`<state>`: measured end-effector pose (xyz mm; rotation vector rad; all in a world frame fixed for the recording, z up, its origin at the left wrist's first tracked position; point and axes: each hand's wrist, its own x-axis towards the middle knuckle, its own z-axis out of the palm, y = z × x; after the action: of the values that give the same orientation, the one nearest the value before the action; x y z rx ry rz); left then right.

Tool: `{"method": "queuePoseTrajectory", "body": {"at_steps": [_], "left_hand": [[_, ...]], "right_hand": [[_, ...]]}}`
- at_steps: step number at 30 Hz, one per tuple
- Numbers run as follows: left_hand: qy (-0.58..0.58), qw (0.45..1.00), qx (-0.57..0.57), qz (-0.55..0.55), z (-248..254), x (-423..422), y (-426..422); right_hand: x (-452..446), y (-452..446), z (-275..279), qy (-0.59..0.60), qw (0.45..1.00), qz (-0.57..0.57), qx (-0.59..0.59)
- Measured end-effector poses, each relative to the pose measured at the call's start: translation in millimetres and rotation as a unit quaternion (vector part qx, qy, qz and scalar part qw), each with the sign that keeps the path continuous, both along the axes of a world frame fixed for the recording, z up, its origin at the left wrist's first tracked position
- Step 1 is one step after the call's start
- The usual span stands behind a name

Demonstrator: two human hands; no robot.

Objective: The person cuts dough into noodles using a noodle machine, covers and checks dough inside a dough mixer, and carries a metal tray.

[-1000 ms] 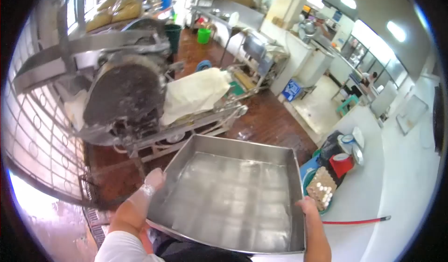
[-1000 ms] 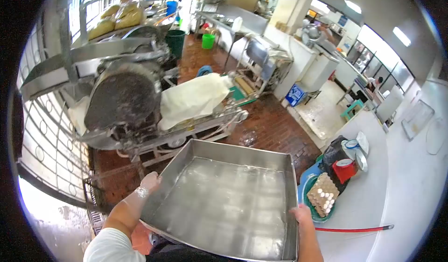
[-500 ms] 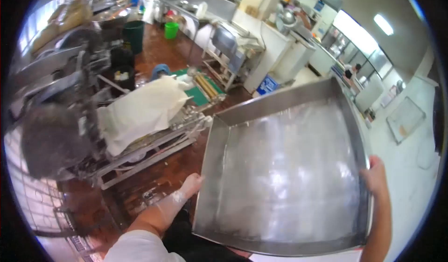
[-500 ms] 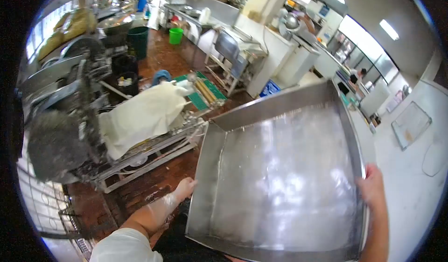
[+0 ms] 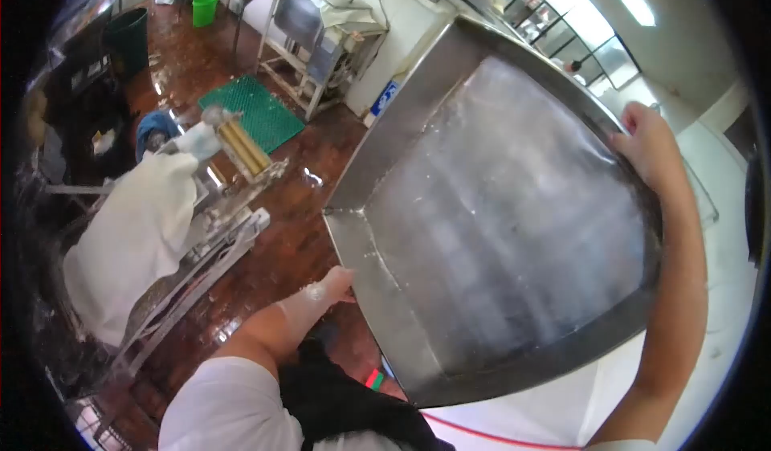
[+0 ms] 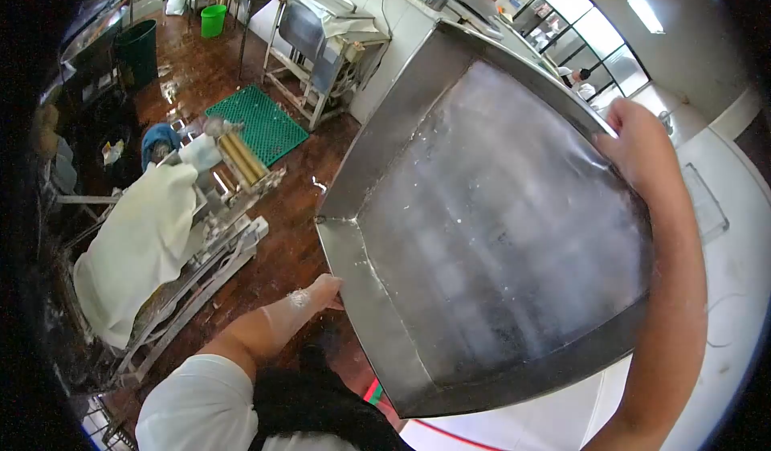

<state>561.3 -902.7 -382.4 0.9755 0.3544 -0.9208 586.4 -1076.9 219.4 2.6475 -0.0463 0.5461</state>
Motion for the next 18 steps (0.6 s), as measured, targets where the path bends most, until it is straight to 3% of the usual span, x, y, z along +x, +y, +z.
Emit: {"method": "queuePoseTrajectory", "body": {"at_steps": [1,3,5,7,10,11,12,13,14,15,17,18], "left_hand": [[-0.016,0.999,0.042,-0.013,-1,22,-17],[0.002,1.000,-0.013,0.000,21,54,-30],[0.028,0.997,-0.067,0.018,26,58,-26],[0.017,0.997,-0.070,0.029,0,84,-30],[-0.034,0.998,-0.040,0.031,-70,152,-32],[0.045,0.994,-0.059,0.083,-41,183,-20],[-0.196,0.979,0.017,-0.044,-59,208,-9],[-0.424,0.892,0.118,-0.104,-78,234,3],[-0.547,0.779,0.241,-0.189,-44,264,18],[-0.508,0.818,0.216,-0.163,-52,282,15],[-0.429,0.884,0.161,-0.099,-65,317,10],[-0.549,0.742,0.328,-0.203,-57,341,18]], "right_hand": [[24,-4,-3,-0.004,1.000,0.023,-0.015],[77,-15,-4,-0.018,0.997,0.071,-0.037],[117,-24,-10,0.012,0.999,0.042,-0.022],[164,-22,-17,0.024,0.995,0.074,-0.056],[230,-5,-22,0.080,0.997,0.004,0.024],[253,-14,-22,0.073,0.995,0.052,0.046],[271,-14,-26,0.068,0.991,0.094,0.067],[285,-7,-31,0.069,0.989,0.063,0.111],[303,4,-30,0.065,0.986,0.043,0.150],[330,-18,-34,0.029,0.989,0.136,0.057],[360,16,-29,0.071,0.981,0.105,0.150],[371,29,-28,0.069,0.976,0.088,0.189]]}}
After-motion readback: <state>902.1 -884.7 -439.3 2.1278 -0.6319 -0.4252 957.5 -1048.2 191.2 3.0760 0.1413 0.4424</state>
